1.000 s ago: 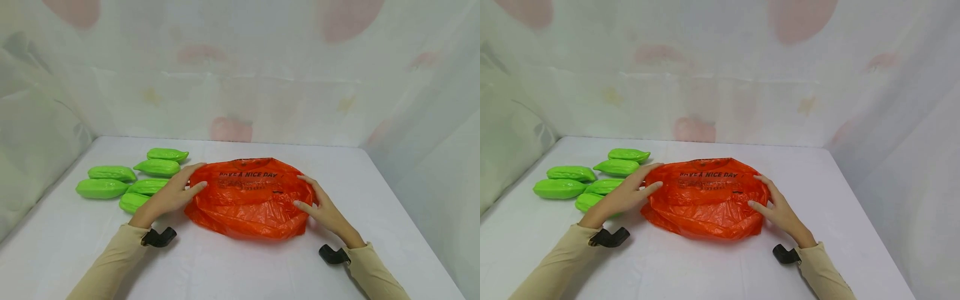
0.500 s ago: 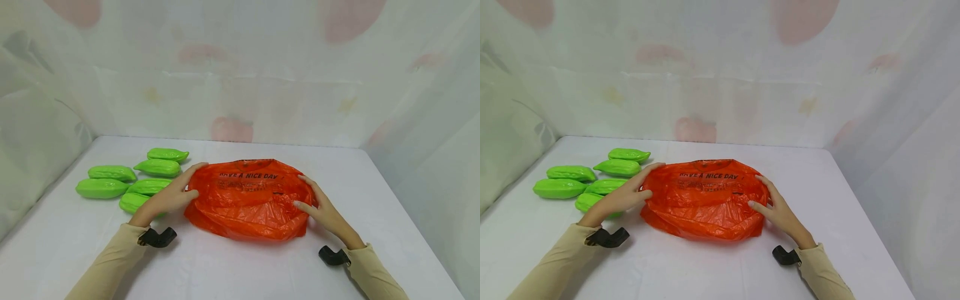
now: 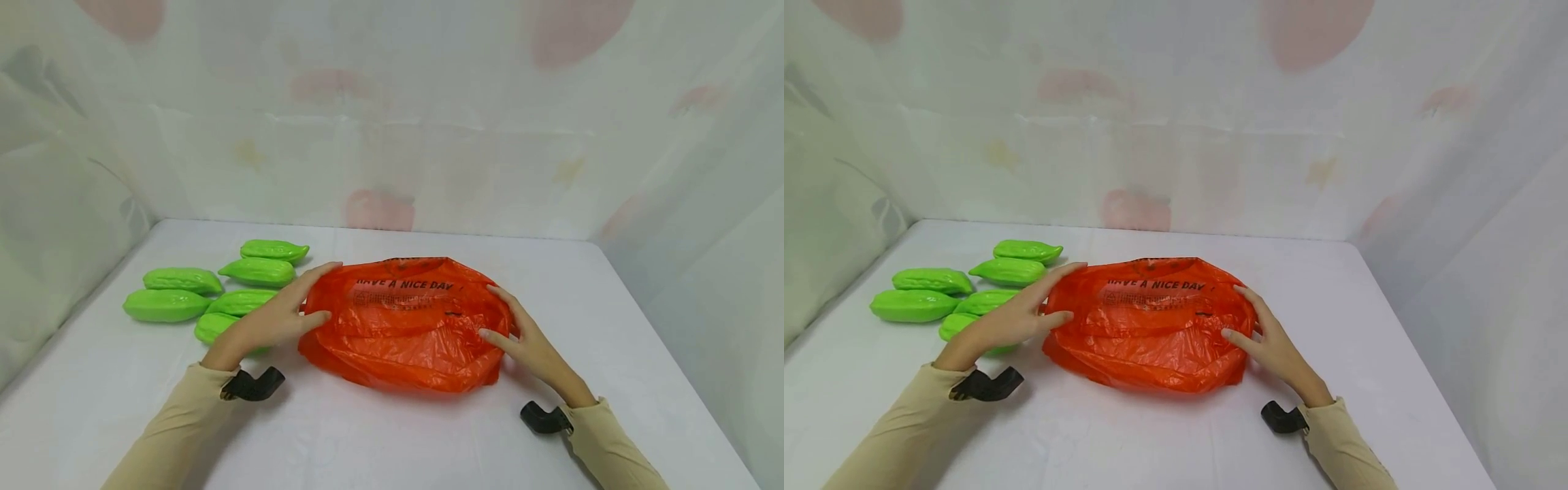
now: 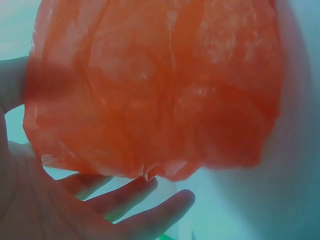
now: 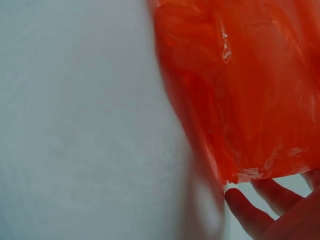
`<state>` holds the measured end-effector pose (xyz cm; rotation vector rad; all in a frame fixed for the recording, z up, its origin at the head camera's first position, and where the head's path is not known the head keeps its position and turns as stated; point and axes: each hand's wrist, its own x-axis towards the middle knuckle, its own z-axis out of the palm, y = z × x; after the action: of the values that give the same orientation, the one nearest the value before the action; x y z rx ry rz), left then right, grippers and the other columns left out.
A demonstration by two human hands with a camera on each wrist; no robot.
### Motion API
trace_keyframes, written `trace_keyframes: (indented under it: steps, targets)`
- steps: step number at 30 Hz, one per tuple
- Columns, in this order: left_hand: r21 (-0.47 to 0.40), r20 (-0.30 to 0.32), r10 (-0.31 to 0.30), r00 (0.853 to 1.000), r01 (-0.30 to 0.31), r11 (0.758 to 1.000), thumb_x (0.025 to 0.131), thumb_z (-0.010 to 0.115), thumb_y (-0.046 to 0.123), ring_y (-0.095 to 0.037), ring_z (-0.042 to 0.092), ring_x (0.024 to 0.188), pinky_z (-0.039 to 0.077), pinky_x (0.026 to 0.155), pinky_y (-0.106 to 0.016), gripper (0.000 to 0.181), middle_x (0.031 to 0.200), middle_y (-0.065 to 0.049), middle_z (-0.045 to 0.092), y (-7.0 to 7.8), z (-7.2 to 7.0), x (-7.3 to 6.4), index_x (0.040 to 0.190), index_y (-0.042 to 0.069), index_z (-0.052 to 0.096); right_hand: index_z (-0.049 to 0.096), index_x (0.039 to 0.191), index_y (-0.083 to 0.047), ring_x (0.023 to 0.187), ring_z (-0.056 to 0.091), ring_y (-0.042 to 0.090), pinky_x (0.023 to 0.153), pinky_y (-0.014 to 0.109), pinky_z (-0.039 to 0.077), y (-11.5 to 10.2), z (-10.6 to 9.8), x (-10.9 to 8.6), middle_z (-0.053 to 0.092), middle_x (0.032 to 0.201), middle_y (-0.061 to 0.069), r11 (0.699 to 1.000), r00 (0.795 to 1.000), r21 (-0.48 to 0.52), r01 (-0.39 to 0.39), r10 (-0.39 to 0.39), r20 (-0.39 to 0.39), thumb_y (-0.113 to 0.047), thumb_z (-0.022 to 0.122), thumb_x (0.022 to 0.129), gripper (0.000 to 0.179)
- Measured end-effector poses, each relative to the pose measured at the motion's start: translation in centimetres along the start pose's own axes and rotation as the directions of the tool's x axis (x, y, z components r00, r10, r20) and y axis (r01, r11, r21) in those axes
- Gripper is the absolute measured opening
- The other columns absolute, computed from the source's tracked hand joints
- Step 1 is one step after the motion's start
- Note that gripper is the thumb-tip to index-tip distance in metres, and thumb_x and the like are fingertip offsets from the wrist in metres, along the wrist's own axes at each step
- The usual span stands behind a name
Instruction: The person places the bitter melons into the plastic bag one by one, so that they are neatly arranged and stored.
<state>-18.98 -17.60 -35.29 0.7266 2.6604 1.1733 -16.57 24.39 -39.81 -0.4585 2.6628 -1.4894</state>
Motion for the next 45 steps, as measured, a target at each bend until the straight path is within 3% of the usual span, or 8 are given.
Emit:
trace_keyframes:
  steps: [7, 11, 16, 25, 37, 45]
  targets:
    - [0.012, -0.011, -0.019, 1.0, 0.019, 1.0, 0.098, 0.061, 0.034, -0.033, 0.045, 0.135, 0.046, 0.103, -0.057, 0.066, 0.153, -0.007, 0.042, -0.8, -1.2, -0.1, 0.155, 0.024, 0.029, 0.025, 0.155, -0.027, 0.145, 0.033, 0.042, 0.109, 0.066, 0.035, -0.1, 0.0, -0.1, 0.025, 0.163, 0.011, 1.0, 1.0, -0.01, -0.006, 0.006, -0.002, -0.028, 0.067, 0.095, 0.073]
    - [0.028, -0.022, -0.014, 1.0, 0.014, 1.0, 0.099, 0.061, 0.034, -0.037, 0.052, 0.13, 0.046, 0.104, -0.057, 0.062, 0.146, -0.009, 0.05, -1.2, -2.1, -0.4, 0.152, 0.02, 0.035, 0.026, 0.155, -0.027, 0.145, 0.033, 0.043, 0.108, 0.066, 0.036, -0.1, 0.0, 0.0, 0.024, 0.163, 0.011, 1.0, 1.0, -0.016, -0.002, 0.001, -0.004, -0.028, 0.067, 0.095, 0.073]
    - [0.061, -0.027, 0.002, 1.0, 0.0, 0.998, 0.1, 0.059, 0.032, -0.038, 0.054, 0.128, 0.045, 0.105, -0.057, 0.059, 0.152, -0.012, 0.045, -1.3, -3.2, -0.9, 0.152, 0.014, 0.039, 0.026, 0.155, -0.028, 0.145, 0.033, 0.042, 0.108, 0.065, 0.036, -0.1, -0.1, 0.0, 0.024, 0.164, 0.011, 1.0, 1.0, -0.022, 0.006, -0.006, -0.005, -0.028, 0.067, 0.095, 0.072]
    - [0.102, -0.038, 0.05, 0.998, -0.046, 0.994, 0.098, 0.062, 0.025, -0.036, 0.062, 0.117, 0.05, 0.098, -0.056, 0.047, 0.137, -0.014, 0.059, -1.5, -4.4, -1.4, 0.143, 0.016, 0.051, 0.026, 0.155, -0.027, 0.144, 0.034, 0.043, 0.107, 0.065, 0.038, -0.1, -0.2, -0.1, 0.024, 0.163, 0.012, 0.999, 1.0, -0.033, 0.011, -0.012, -0.008, -0.027, 0.067, 0.095, 0.073]
    - [0.134, 0.003, -0.038, 0.999, 0.038, 0.99, 0.09, 0.073, 0.028, -0.037, 0.061, 0.118, 0.051, 0.095, -0.054, 0.052, 0.133, -0.014, 0.061, -1.1, -5.3, -2.3, 0.138, 0.017, 0.054, 0.025, 0.155, -0.025, 0.144, 0.035, 0.043, 0.107, 0.066, 0.037, -0.3, -0.4, -0.2, 0.024, 0.163, 0.012, 0.999, 1.0, -0.034, 0.026, -0.027, -0.005, -0.025, 0.067, 0.095, 0.074]
    - [0.151, 0.032, -0.02, 0.999, 0.015, 0.988, 0.086, 0.078, 0.027, -0.032, 0.061, 0.114, 0.051, 0.092, -0.051, 0.055, 0.134, -0.008, 0.061, -1.5, -6.4, -3.0, 0.135, 0.017, 0.056, 0.026, 0.155, -0.025, 0.144, 0.034, 0.043, 0.107, 0.066, 0.037, -0.4, -0.5, -0.2, 0.023, 0.163, 0.012, 0.999, 1.0, -0.029, 0.029, -0.029, 0.001, -0.024, 0.067, 0.095, 0.074]
